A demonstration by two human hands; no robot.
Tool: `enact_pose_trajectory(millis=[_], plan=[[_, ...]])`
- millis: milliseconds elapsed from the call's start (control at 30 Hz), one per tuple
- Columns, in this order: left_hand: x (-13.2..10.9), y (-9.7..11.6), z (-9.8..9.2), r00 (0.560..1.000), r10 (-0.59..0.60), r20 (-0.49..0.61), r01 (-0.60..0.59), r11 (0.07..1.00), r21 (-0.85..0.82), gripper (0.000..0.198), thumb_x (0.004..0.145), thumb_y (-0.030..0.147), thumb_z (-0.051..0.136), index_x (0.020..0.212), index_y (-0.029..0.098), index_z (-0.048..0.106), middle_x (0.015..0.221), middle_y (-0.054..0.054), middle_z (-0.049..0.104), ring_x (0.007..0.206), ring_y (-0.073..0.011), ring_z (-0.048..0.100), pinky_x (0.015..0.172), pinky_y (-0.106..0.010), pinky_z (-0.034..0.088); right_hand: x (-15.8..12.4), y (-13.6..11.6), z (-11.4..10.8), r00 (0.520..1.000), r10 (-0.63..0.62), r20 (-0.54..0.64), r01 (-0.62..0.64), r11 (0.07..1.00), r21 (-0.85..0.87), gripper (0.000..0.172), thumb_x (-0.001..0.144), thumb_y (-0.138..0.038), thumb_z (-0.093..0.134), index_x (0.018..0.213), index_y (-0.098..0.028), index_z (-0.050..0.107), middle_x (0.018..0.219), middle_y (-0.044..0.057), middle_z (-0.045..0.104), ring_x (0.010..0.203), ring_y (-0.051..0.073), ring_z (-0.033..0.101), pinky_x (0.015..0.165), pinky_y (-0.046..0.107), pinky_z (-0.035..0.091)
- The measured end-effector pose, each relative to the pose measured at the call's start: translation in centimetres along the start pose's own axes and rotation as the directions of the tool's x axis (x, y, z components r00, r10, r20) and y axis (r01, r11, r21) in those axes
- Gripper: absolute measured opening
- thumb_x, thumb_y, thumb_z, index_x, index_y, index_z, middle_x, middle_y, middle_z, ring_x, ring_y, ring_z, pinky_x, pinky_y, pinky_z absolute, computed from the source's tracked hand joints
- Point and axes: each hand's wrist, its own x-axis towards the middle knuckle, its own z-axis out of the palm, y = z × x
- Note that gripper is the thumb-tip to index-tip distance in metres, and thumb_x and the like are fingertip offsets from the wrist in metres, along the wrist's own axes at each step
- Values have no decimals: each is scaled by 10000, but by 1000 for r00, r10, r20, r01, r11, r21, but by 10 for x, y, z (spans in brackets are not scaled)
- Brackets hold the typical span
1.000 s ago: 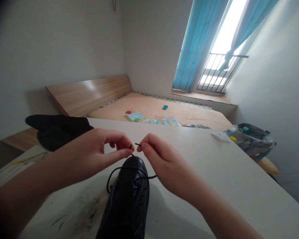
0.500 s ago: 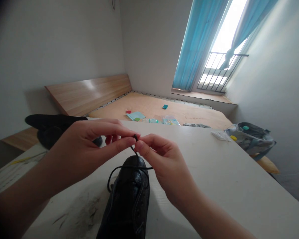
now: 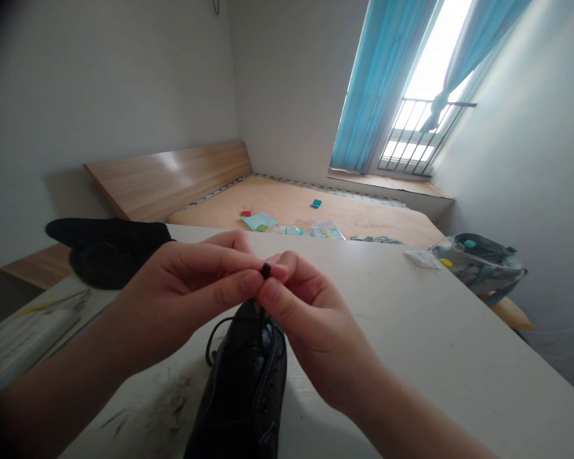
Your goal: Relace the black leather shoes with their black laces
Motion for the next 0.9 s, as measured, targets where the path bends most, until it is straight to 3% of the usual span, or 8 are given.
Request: enact_pose_trajectory(millis=[100, 267, 433, 500, 667, 733, 800, 900], plan=[[-1, 0, 0, 1000, 23, -10, -22, 999, 42, 133, 850, 210, 654, 813, 243, 778, 725, 20, 563, 662, -114, 501, 594, -247, 437, -1, 2, -1, 999, 18, 49, -15, 998, -66, 274, 839, -468, 687, 770, -252, 532, 737, -22, 499, 722, 159, 493, 669, 272, 432], [-6, 5, -1, 995, 54, -80, -43, 991, 124, 90, 845, 224, 666, 786, 234, 734, 699, 33, 560, 637, -109, 516, 593, -241, 452, -5, 1, -1, 992, -66, 105, 107, 878, -467, 321, 896, -558, 564, 814, -249, 595, 841, 30, 589, 857, 199, 546, 795, 341, 461], [-7, 7, -6, 995, 90, -43, -83, 987, 134, 97, 888, 266, 642, 853, 278, 732, 776, 41, 606, 752, -120, 571, 751, -251, 481, -13, -25, -1, 912, 209, 354, -11, 873, -487, 466, 1007, -527, 324, 706, -214, 493, 622, -13, 460, 596, 136, 474, 591, 278, 428], [-5, 5, -8, 995, 98, -5, -96, 979, 180, 143, 922, 264, 590, 921, 292, 730, 866, 36, 641, 874, -136, 586, 858, -261, 464, -14, -37, -5, 926, 228, 302, 51, 716, -697, 435, 1015, -493, 337, 714, -216, 486, 629, -18, 459, 584, 126, 449, 542, 257, 381], [2, -4, -18, 998, -38, 57, 15, 932, 361, 263, 919, 214, 518, 1112, 320, 662, 1162, 46, 663, 1170, -170, 540, 1033, -320, 391, -9, -51, -33, 991, -8, 136, 135, -101, -986, 315, 981, -387, 409, 736, -227, 526, 650, 18, 591, 586, 168, 497, 549, 311, 304], [4, -8, -24, 977, -154, 144, 78, 899, 431, 354, 912, 202, 466, 1211, 327, 607, 1248, 42, 634, 1200, -175, 534, 1055, -344, 382, -9, -54, -45, 998, 2, 62, 61, -219, -974, 338, 958, -380, 427, 675, -228, 534, 584, 24, 580, 533, 172, 476, 518, 314, 267], [3, -10, -27, 922, -287, 260, 119, 849, 515, 439, 909, 217, 427, 1322, 324, 530, 1343, 34, 588, 1252, -180, 507, 1085, -352, 361, -11, -59, -55, 984, 179, 7, 29, -124, -992, 377, 952, -395, 448, 619, -228, 506, 522, 8, 529, 493, 156, 445, 486, 297, 273], [0, -14, -26, 778, -484, 401, 113, 735, 668, 525, 877, 306, 485, 1402, 284, 472, 1430, -17, 532, 1292, -237, 486, 1092, -381, 357, -15, -70, -58, 900, 431, 70, -63, 288, -956, 417, 967, -490, 432, 650, -226, 495, 557, -7, 484, 494, 131, 401, 448, 265, 292]])
